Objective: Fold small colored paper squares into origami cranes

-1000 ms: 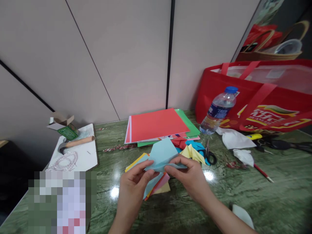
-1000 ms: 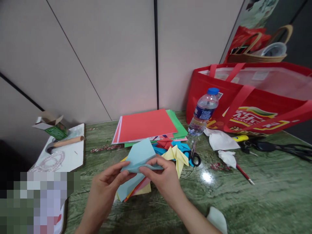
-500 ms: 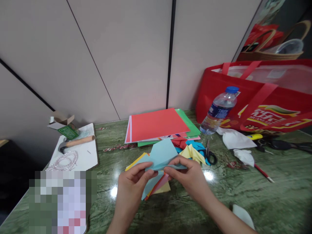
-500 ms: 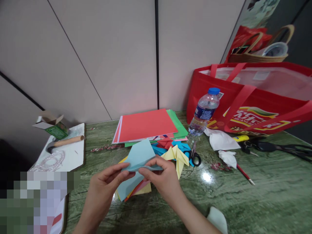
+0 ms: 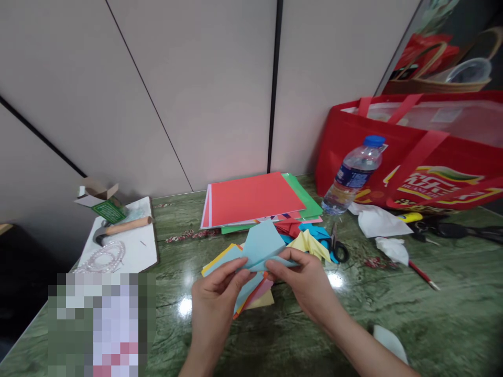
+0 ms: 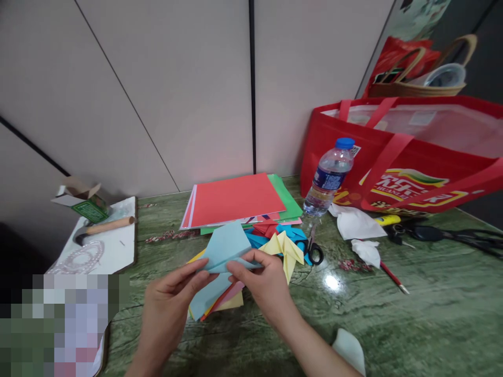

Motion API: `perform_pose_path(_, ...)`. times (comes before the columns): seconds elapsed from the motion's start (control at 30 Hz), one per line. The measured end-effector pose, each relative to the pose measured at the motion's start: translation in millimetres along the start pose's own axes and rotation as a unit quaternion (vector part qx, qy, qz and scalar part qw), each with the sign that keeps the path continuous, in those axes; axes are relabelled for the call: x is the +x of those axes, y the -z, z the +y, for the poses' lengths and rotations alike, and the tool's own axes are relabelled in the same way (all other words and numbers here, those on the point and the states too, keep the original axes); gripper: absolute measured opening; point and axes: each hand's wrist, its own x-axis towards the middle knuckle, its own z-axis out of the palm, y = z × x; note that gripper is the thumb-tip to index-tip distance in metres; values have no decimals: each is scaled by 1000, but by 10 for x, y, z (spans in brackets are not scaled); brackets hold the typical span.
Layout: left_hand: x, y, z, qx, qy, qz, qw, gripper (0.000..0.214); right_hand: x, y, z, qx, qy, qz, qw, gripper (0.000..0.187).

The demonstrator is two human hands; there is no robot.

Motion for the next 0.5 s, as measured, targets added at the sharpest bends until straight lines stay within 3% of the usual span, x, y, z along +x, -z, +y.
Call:
perform_pose_path(0.27, -10, -52, -35, -104, 28, 8, 994, 19, -5, -10, -11, -11, 5, 19, 1000, 25)
perform_pose_path(0.5, 2, -42, -25, -63, -15, -19, 998, 10, -6, -20, -52, -44, 16, 27, 999, 26)
